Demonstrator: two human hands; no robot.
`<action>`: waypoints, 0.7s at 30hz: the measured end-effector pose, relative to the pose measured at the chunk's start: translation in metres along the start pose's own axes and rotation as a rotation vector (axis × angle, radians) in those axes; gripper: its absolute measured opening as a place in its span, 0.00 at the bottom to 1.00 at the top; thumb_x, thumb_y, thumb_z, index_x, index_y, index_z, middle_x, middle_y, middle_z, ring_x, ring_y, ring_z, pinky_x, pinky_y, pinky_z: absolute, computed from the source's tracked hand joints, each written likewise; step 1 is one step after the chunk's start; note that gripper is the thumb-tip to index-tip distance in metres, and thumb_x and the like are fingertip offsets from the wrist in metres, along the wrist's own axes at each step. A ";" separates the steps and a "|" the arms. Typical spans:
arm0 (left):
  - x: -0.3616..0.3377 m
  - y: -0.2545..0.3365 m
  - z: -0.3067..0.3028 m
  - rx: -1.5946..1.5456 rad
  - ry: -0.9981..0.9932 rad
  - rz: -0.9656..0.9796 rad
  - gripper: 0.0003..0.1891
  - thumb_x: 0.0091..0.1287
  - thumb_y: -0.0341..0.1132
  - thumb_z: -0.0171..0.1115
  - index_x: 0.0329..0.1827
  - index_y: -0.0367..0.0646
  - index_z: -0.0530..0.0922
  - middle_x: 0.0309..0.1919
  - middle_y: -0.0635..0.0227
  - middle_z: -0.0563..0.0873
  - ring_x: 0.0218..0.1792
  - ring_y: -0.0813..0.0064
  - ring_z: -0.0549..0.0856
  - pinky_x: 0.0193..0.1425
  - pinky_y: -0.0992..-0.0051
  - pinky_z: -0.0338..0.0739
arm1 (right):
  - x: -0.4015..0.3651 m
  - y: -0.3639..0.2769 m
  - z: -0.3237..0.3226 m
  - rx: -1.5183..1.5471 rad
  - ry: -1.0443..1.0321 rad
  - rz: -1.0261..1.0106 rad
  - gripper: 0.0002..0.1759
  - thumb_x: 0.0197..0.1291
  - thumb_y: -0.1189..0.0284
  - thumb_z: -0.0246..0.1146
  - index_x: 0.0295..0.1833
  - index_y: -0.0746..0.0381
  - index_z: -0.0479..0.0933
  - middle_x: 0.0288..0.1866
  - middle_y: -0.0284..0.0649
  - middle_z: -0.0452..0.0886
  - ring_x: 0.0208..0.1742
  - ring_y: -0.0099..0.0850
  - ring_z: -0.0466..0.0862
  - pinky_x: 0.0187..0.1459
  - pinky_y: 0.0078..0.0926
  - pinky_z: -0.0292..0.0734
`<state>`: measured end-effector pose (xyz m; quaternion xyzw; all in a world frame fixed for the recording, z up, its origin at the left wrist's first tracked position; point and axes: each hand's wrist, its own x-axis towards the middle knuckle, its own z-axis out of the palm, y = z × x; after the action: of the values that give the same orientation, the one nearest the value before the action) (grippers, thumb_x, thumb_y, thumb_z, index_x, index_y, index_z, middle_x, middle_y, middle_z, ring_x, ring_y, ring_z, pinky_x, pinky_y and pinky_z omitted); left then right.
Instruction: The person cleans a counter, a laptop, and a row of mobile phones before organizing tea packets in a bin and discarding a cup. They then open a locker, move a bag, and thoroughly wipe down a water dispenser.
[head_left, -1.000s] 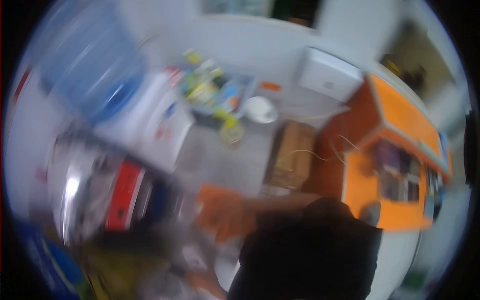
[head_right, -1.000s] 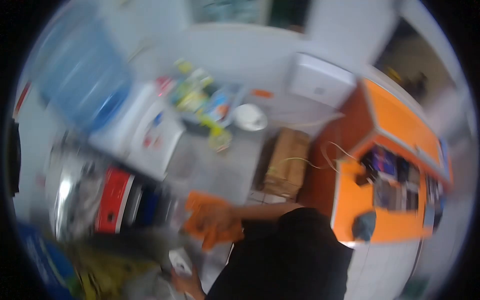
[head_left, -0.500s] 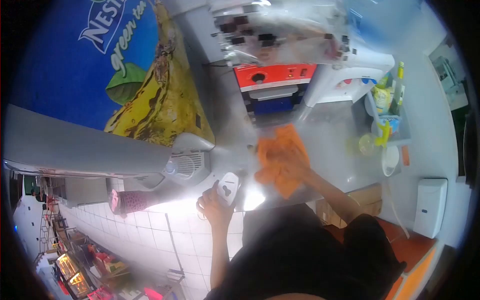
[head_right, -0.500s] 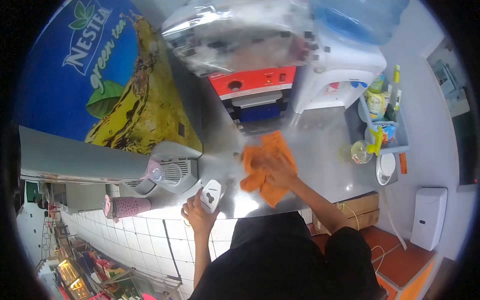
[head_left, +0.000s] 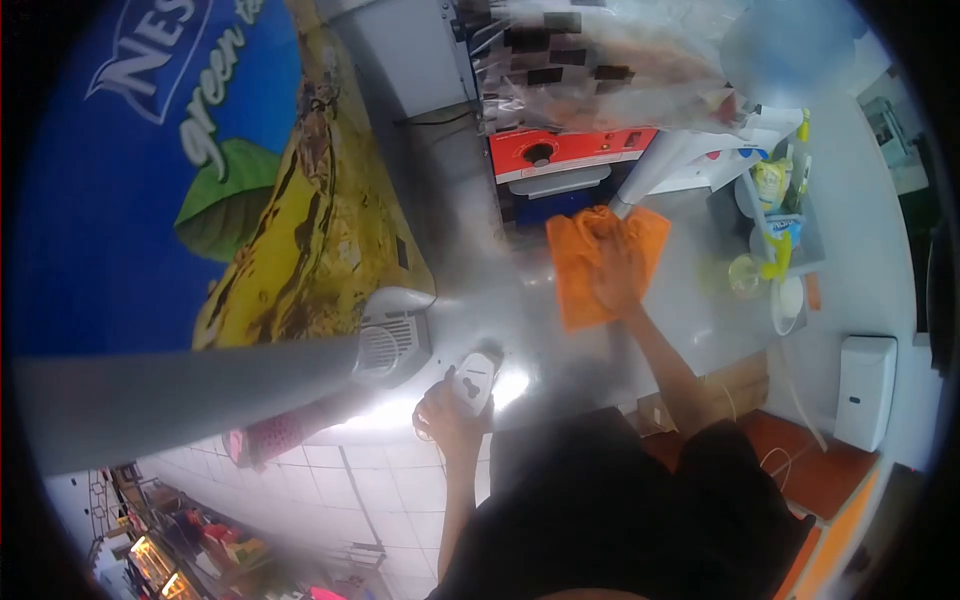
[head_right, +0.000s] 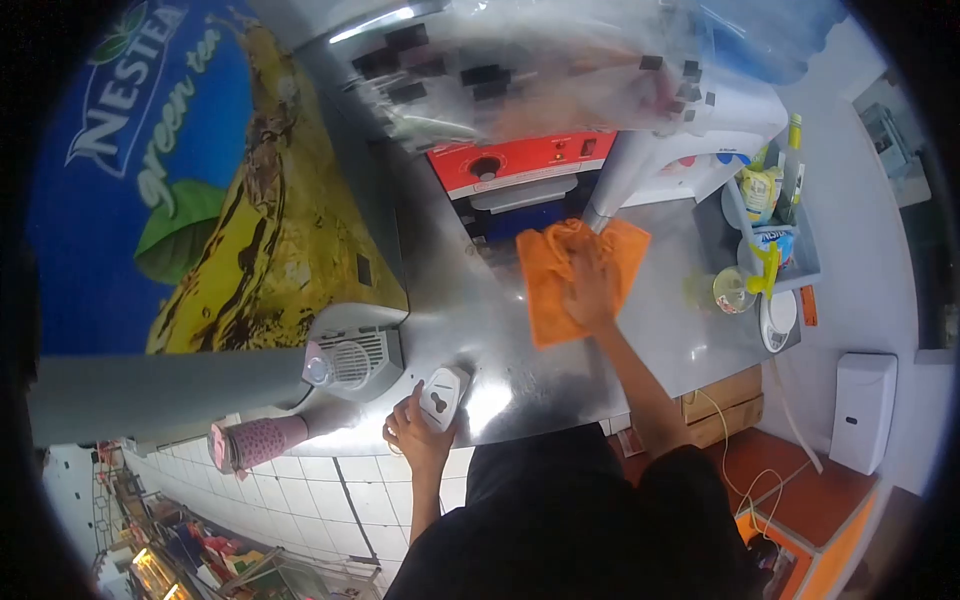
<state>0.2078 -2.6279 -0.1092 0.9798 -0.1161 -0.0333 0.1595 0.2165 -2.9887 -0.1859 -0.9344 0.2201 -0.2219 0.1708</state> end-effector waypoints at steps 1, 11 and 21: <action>0.001 -0.003 0.005 0.004 0.019 0.018 0.47 0.38 0.43 0.80 0.69 0.59 0.70 0.53 0.64 0.76 0.58 0.57 0.71 0.65 0.49 0.55 | -0.009 -0.004 0.026 0.002 0.008 -0.036 0.24 0.63 0.57 0.58 0.62 0.54 0.72 0.70 0.49 0.67 0.74 0.50 0.62 0.70 0.55 0.54; -0.010 -0.016 0.001 0.011 0.008 0.048 0.47 0.35 0.45 0.81 0.66 0.56 0.73 0.51 0.66 0.77 0.56 0.59 0.72 0.63 0.52 0.57 | -0.031 -0.112 0.029 0.274 -0.515 -0.624 0.24 0.60 0.63 0.60 0.63 0.54 0.72 0.73 0.43 0.67 0.80 0.42 0.54 0.72 0.54 0.52; -0.004 -0.025 0.006 0.066 -0.038 0.099 0.44 0.38 0.50 0.80 0.64 0.56 0.74 0.49 0.66 0.78 0.54 0.58 0.74 0.63 0.49 0.58 | 0.102 -0.184 0.141 0.119 0.027 -0.098 0.20 0.60 0.72 0.53 0.58 0.58 0.72 0.74 0.50 0.64 0.79 0.47 0.55 0.74 0.50 0.52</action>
<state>0.2087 -2.6054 -0.1230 0.9767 -0.1685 -0.0400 0.1265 0.4291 -2.8520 -0.1938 -0.9291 0.1629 -0.2554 0.2121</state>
